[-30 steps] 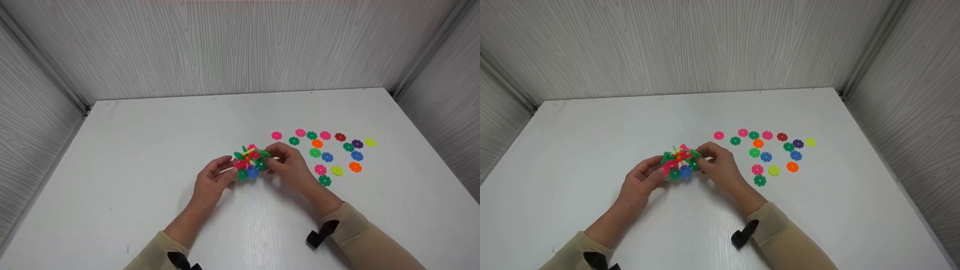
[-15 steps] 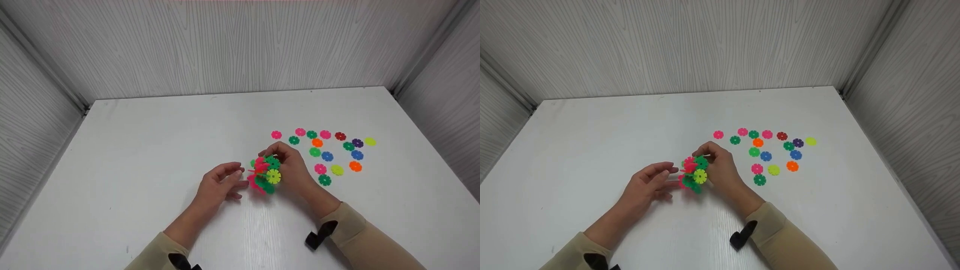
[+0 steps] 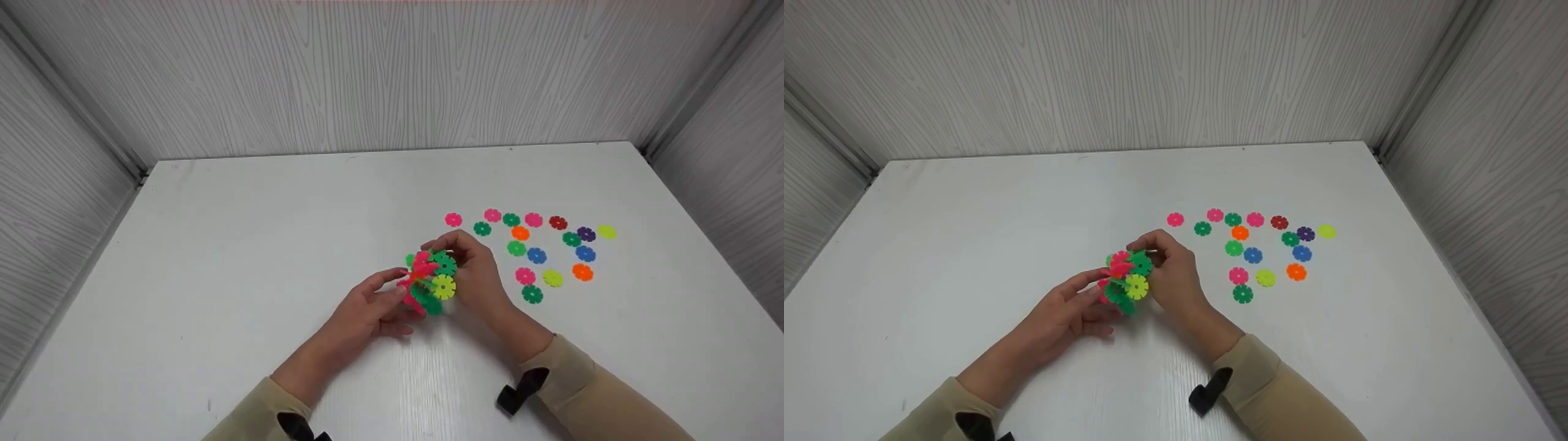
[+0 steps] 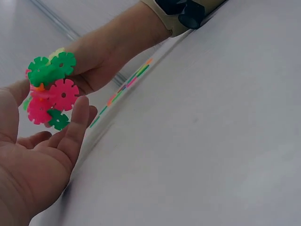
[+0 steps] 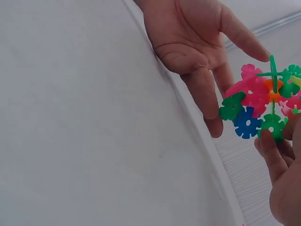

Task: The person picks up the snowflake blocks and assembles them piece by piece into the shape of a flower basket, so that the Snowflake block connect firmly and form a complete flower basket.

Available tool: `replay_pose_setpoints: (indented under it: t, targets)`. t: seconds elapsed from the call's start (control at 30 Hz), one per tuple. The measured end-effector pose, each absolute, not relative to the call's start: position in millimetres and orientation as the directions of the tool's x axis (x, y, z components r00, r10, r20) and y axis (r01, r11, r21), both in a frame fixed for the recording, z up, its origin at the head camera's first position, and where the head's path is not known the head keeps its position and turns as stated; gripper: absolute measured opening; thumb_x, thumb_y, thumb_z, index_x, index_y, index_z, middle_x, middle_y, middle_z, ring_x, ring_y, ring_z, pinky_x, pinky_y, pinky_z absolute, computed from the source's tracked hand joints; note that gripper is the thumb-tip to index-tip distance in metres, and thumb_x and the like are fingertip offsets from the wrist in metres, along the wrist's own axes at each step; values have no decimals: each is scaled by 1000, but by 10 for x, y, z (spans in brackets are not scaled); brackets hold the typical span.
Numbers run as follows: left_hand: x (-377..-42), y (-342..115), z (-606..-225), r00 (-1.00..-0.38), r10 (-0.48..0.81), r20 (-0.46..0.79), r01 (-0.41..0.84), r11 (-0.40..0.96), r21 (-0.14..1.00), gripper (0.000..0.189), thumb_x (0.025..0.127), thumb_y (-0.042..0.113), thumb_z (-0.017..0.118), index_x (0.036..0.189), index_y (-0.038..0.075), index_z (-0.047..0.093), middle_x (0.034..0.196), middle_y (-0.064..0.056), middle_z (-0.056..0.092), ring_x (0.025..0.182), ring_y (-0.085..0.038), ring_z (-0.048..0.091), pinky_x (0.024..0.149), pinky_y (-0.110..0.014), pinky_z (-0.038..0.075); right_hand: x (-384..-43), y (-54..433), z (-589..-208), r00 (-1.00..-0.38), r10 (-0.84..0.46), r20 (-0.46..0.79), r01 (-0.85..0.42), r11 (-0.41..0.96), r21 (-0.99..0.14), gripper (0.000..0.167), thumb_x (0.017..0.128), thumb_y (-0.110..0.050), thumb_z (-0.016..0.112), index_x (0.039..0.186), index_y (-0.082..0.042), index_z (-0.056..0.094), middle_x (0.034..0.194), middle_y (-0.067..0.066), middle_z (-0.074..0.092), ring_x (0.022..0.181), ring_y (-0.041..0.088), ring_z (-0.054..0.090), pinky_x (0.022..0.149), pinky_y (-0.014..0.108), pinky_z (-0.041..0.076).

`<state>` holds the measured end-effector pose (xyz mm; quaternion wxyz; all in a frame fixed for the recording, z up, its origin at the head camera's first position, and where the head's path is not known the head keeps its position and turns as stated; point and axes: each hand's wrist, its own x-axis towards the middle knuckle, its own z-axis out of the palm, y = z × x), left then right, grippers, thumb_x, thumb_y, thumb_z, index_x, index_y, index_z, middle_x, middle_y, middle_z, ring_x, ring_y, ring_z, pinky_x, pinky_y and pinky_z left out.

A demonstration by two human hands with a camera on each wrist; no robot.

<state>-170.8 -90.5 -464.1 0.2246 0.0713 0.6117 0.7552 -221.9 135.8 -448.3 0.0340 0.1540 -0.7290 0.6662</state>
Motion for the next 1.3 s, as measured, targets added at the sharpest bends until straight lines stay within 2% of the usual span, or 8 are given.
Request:
replay_pose_setpoints:
  t: [0.2,0.4,0.57,0.7,0.83,0.93,1.07,1.3]
  targets:
    - [-1729,-958,-4647,-946,289,-148,-206,-182,961,70,101,39,74,159,17,43,136,-14,67,112,-33,72,95,-38,61,-2236,1366,-4506,-942,-225,250,-277,97,-956,26,90,5,79,109,-10,70,122,4,75,117,27,69,92,33,61]
    - [-1768,-1001,-4644,-983,141,-119,-153,-270,951,70,100,33,77,159,16,44,139,-13,62,124,-30,63,98,-33,58,-2232,1356,-4514,-913,-337,230,-305,189,-933,26,95,-5,79,118,-17,72,131,0,71,123,29,67,94,31,60]
    - [-1805,-997,-4647,-994,24,-108,-109,-367,924,62,101,21,76,155,10,48,132,-15,65,128,-28,61,103,-31,55,-2225,1350,-4504,-874,-442,204,-328,224,-918,34,97,-5,76,126,-22,71,137,-3,67,125,25,67,96,31,59]
    - [-1825,-988,-4648,-991,-49,-127,-95,-418,903,54,100,16,76,149,6,56,121,-14,71,124,-28,64,105,-30,53,-2226,1367,-4504,-834,-510,210,-351,198,-915,36,98,-2,70,130,-19,72,138,0,67,127,24,65,96,34,60]
    - [-1833,-988,-4635,-989,-55,-135,-97,-441,892,55,102,12,73,152,5,53,114,-12,74,124,-27,65,106,-29,52,-2231,1386,-4499,-821,-520,235,-367,167,-915,30,99,-8,70,128,-16,73,135,-1,69,127,20,63,95,37,60]
    - [-1834,-991,-4623,-989,-40,-142,-109,-454,884,54,102,8,72,152,2,51,123,-12,73,128,-26,64,107,-29,51,-2237,1388,-4502,-826,-510,240,-365,159,-917,28,100,-15,75,128,-18,73,133,-3,69,123,19,66,96,37,60]
    - [-1832,-991,-4619,-991,-13,-131,-110,-464,879,48,101,7,73,146,0,58,137,-15,67,130,-27,62,107,-30,52,-2232,1385,-4499,-834,-500,235,-355,160,-921,35,96,-16,80,129,-19,71,131,-2,68,118,21,70,96,37,60]
    - [-1825,-1000,-4659,-995,61,-81,-98,-380,920,63,98,6,76,156,7,50,139,-15,66,129,-29,63,105,-34,54,-2259,1421,-4504,-819,-525,230,-365,168,-916,34,92,-14,84,124,-18,71,132,-2,66,127,19,63,100,37,58]
